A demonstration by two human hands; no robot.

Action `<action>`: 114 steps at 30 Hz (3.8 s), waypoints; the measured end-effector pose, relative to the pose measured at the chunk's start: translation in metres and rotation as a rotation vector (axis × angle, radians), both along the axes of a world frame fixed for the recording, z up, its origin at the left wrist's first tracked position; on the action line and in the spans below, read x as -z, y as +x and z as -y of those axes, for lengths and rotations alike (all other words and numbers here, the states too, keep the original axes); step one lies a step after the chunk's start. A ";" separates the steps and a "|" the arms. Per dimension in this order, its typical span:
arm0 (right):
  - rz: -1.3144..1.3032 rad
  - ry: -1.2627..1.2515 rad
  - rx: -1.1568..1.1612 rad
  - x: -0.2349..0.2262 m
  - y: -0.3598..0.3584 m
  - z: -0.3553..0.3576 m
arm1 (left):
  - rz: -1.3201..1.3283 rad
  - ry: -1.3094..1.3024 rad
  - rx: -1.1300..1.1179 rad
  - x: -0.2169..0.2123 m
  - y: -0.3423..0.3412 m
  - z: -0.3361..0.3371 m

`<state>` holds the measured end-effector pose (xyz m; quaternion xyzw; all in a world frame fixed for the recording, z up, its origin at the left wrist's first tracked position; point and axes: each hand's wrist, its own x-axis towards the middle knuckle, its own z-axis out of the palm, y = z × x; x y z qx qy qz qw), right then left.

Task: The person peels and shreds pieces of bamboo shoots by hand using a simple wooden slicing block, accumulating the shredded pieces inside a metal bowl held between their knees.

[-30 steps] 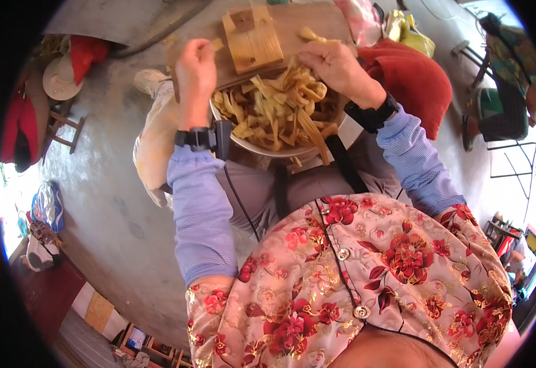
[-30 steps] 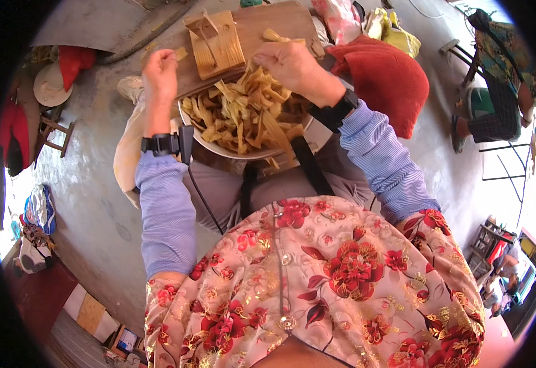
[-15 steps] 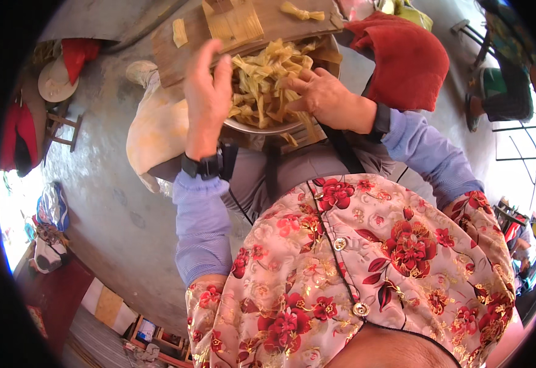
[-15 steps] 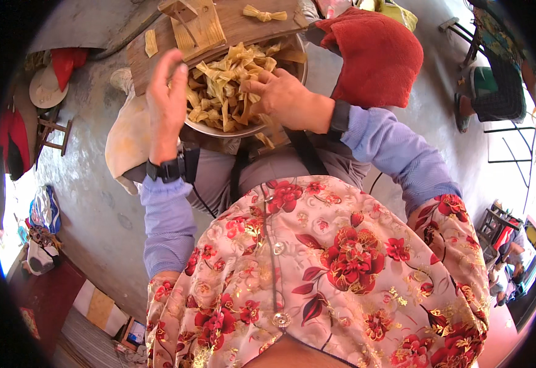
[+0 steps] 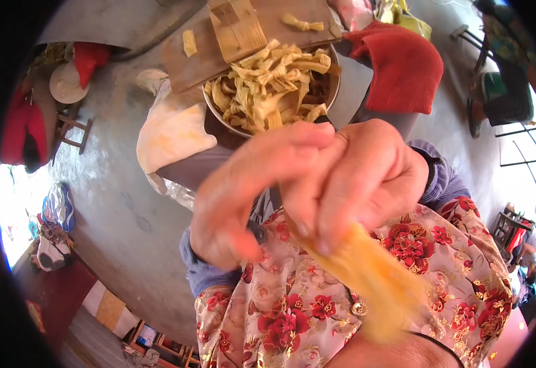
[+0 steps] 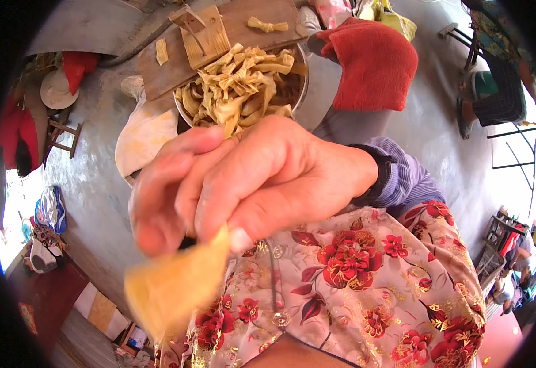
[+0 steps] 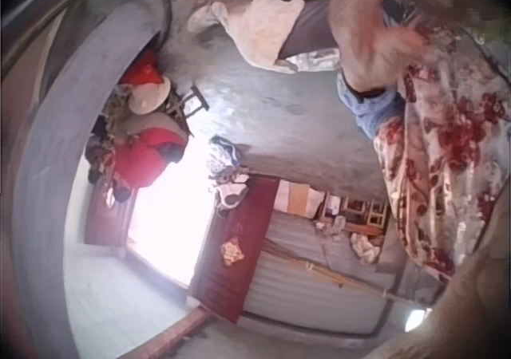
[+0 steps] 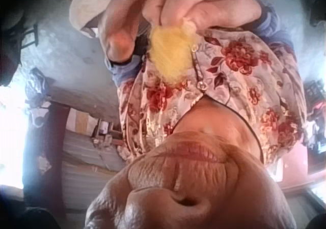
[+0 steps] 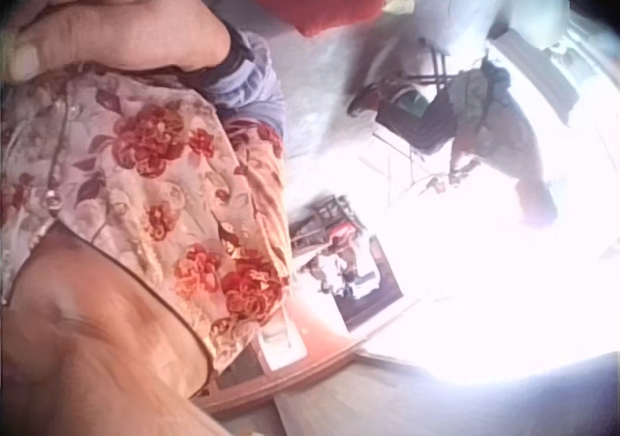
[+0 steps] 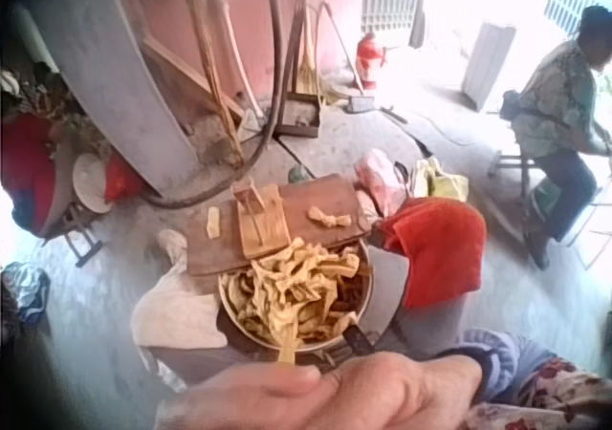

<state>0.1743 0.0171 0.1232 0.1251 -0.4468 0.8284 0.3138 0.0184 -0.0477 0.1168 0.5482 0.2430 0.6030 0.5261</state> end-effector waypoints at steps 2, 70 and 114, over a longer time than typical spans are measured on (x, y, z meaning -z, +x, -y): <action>-0.107 -0.023 -0.003 -0.011 -0.005 -0.002 | 0.007 0.166 -0.174 -0.010 0.015 0.004; 0.931 0.982 1.001 0.126 -0.007 -0.055 | -1.186 -0.154 -0.488 0.098 0.006 -0.076; 1.080 0.561 0.289 0.060 -0.011 -0.120 | -0.641 -0.293 -0.253 0.075 -0.056 -0.087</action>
